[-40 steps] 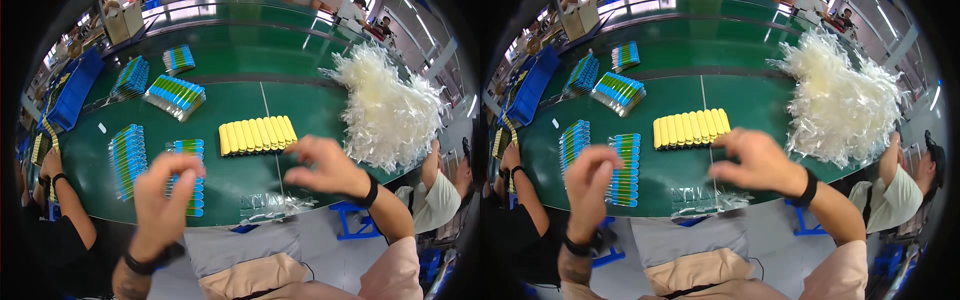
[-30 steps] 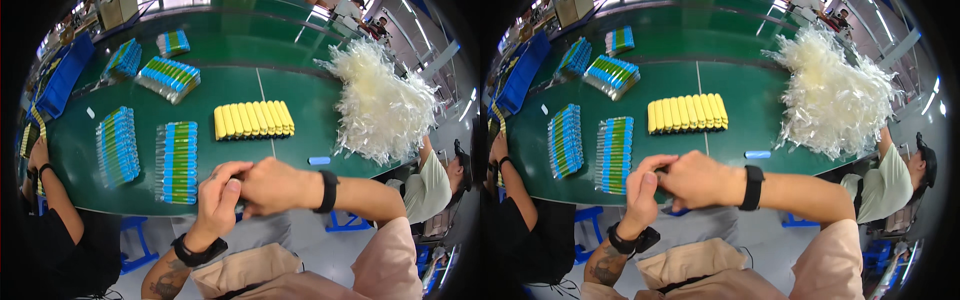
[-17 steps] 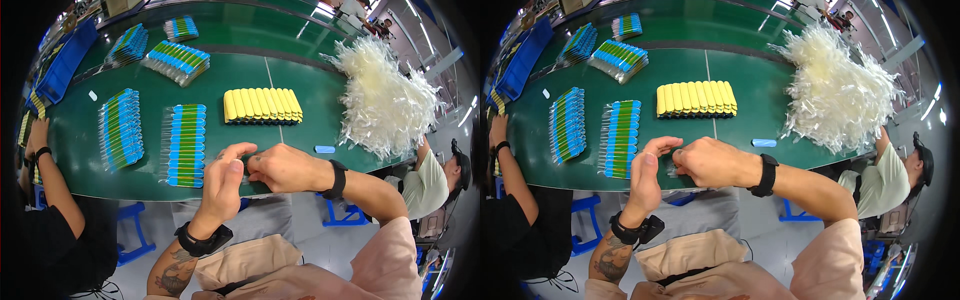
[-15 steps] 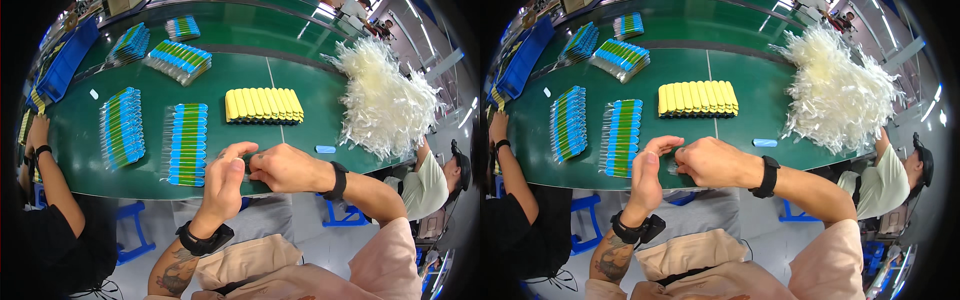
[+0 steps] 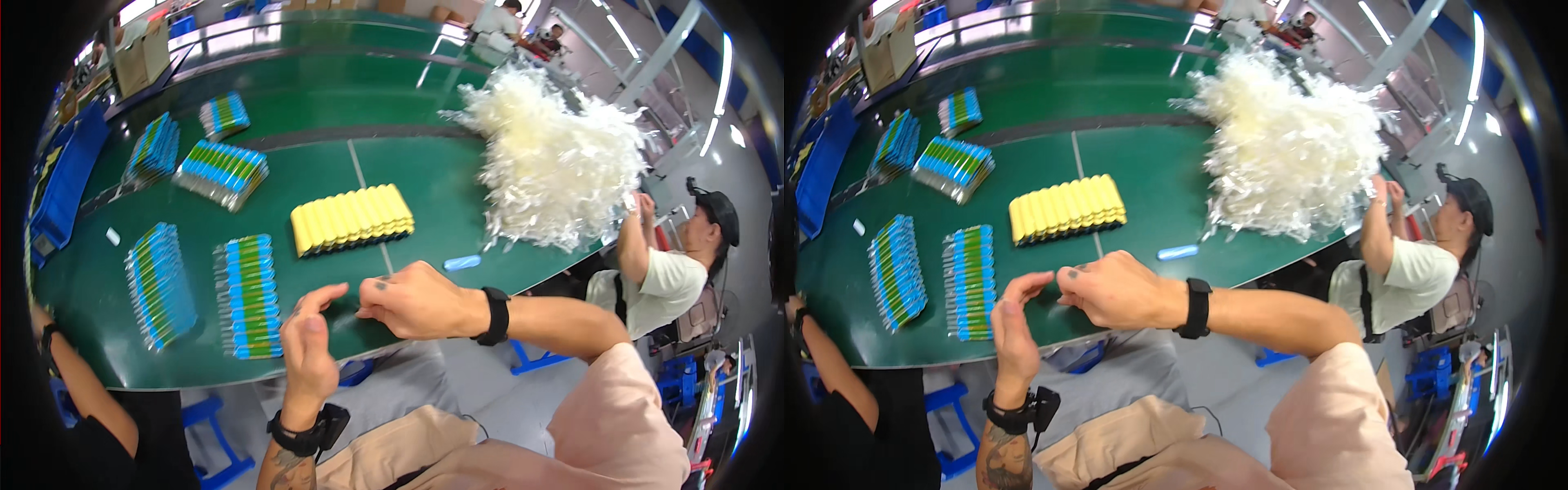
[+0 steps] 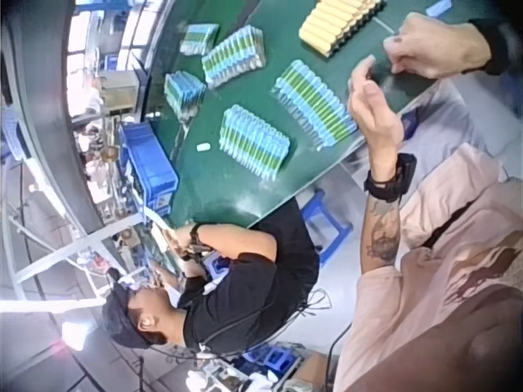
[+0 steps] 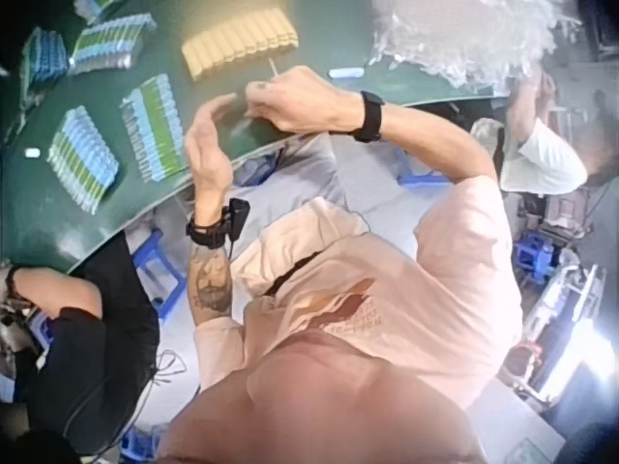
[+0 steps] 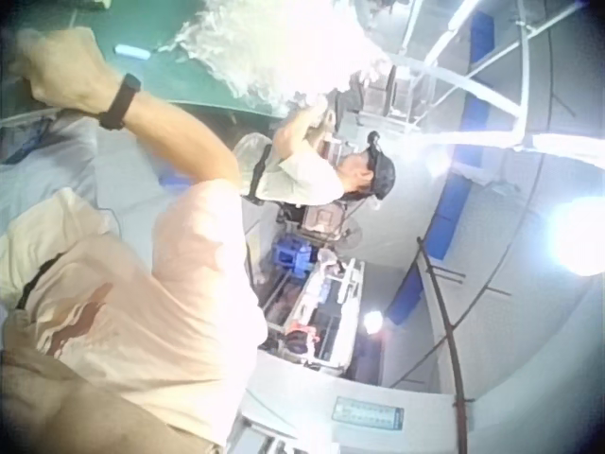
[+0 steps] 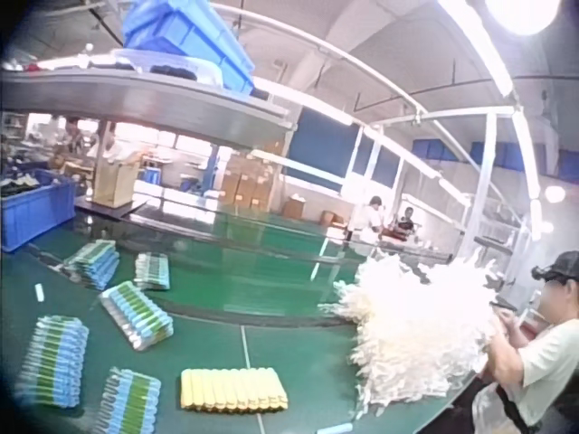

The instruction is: The person picks up a stack of blue and green items, places them on a plastic sheet, and folds the sheet over them before repeating the process with a stack of yellow items.

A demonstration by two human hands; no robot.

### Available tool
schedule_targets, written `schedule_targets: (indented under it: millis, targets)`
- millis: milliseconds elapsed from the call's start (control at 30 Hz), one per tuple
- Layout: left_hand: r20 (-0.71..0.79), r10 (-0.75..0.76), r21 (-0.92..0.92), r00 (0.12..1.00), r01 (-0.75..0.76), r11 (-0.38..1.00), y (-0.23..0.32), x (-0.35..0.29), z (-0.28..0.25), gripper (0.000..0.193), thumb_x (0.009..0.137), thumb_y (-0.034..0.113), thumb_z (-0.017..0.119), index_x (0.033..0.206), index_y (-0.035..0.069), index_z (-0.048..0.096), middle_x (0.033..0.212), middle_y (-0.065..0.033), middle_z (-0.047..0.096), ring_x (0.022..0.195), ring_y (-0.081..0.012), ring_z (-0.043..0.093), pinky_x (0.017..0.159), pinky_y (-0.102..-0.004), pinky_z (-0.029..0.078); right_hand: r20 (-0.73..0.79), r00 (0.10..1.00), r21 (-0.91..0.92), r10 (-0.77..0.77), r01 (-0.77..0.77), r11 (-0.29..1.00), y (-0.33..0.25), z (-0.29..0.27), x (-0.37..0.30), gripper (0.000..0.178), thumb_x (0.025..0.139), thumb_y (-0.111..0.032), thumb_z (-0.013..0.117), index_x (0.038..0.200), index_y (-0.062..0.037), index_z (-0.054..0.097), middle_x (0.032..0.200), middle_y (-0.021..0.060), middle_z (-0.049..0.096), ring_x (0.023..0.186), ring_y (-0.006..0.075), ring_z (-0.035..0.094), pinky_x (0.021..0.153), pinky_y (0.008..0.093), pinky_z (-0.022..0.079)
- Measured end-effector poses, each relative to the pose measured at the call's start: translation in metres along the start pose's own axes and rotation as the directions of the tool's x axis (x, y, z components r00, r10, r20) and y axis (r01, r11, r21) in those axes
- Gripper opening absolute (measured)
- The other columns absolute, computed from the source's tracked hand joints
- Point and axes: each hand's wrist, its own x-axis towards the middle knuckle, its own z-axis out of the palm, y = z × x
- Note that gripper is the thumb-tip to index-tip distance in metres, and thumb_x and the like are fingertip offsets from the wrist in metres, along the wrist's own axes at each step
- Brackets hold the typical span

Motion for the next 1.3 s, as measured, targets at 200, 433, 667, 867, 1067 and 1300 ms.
schedule_targets:
  millis: [200, 433, 667, 867, 1067, 1300]
  targets:
    - [-0.003, -0.012, 0.043, 1.000, 0.012, 0.999, 0.012, 0.003, 0.006, 0.060, 0.103, 0.042, 0.034, 0.107, -0.006, 0.068, 0.102, -0.0212, 0.069, 0.095, -0.0324, 0.063, 0.088, -0.0378, 0.047, -0.814, 0.496, 0.365, 0.302, 0.033, 0.930, 0.019, -0.144, -0.060, 0.015, 0.103, -0.017, 0.053, 0.093, -0.0055, 0.053, 0.069, 0.0056, 0.058, 0.060, 0.0169, 0.059, 0.054, 0.0290, 0.048]
    - [0.058, -0.014, 0.060, 0.998, 0.010, 0.998, 0.011, 0.005, 0.006, 0.051, 0.100, 0.036, 0.039, 0.099, -0.007, 0.068, 0.093, -0.0199, 0.070, 0.089, -0.0338, 0.066, 0.083, -0.0378, 0.049, -0.958, 0.215, 0.153, 0.190, -0.175, 0.972, -0.003, -0.404, -0.110, 0.017, 0.100, -0.023, 0.062, 0.101, -0.0065, 0.060, 0.070, -0.0008, 0.054, 0.059, 0.0119, 0.052, 0.054, 0.0288, 0.045]
    - [0.069, -0.022, 0.115, 0.997, 0.014, 0.993, 0.012, 0.002, -0.001, 0.045, 0.097, 0.035, 0.046, 0.098, -0.004, 0.068, 0.092, -0.0201, 0.070, 0.086, -0.0356, 0.066, 0.080, -0.0388, 0.050, -0.685, 0.724, -0.682, -0.088, -0.593, 0.429, 0.116, -0.359, -0.103, 0.020, 0.089, -0.025, 0.067, 0.087, -0.0061, 0.064, 0.066, 0.0177, 0.058, 0.055, 0.0322, 0.053, 0.053, 0.0406, 0.043]
    - [0.171, 0.014, 0.117, 0.985, -0.034, 0.993, 0.015, 0.005, -0.002, 0.029, 0.092, 0.021, 0.058, 0.109, -0.001, 0.066, 0.098, -0.0205, 0.068, 0.092, -0.0381, 0.064, 0.082, -0.0417, 0.050, -0.586, 0.690, -0.415, 0.424, -0.705, 0.575, 0.180, -0.250, -0.147, 0.036, 0.094, -0.037, 0.056, 0.083, -0.0030, 0.054, 0.069, 0.0154, 0.053, 0.065, 0.0292, 0.051, 0.063, 0.0416, 0.040]
    - [0.146, 0.111, 0.254, 0.983, -0.146, 0.956, 0.008, -0.006, 0.006, 0.021, 0.089, 0.020, 0.067, 0.098, 0.001, 0.069, 0.095, -0.0139, 0.071, 0.090, -0.0340, 0.064, 0.081, -0.0421, 0.049, -0.645, 0.745, -0.339, 0.167, -0.476, 0.812, 0.100, -0.226, -0.065, 0.009, 0.090, -0.007, 0.063, 0.088, 0.0000, 0.057, 0.075, 0.0014, 0.052, 0.071, 0.0111, 0.048, 0.066, 0.0259, 0.040]
    - [0.108, 0.281, 0.274, 0.954, -0.300, 0.914, 0.029, -0.078, -0.008, 0.015, 0.074, 0.016, 0.080, 0.080, 0.010, 0.068, 0.084, -0.0009, 0.068, 0.076, -0.0209, 0.064, 0.073, -0.0358, 0.050, 0.121, 0.986, -0.053, -0.115, 0.122, 0.991, -0.024, -0.048, 0.054, 0.040, 0.073, -0.022, 0.080, 0.105, -0.0040, 0.066, 0.102, 0.0159, 0.064, 0.099, 0.0362, 0.064, 0.083, 0.0439, 0.052]
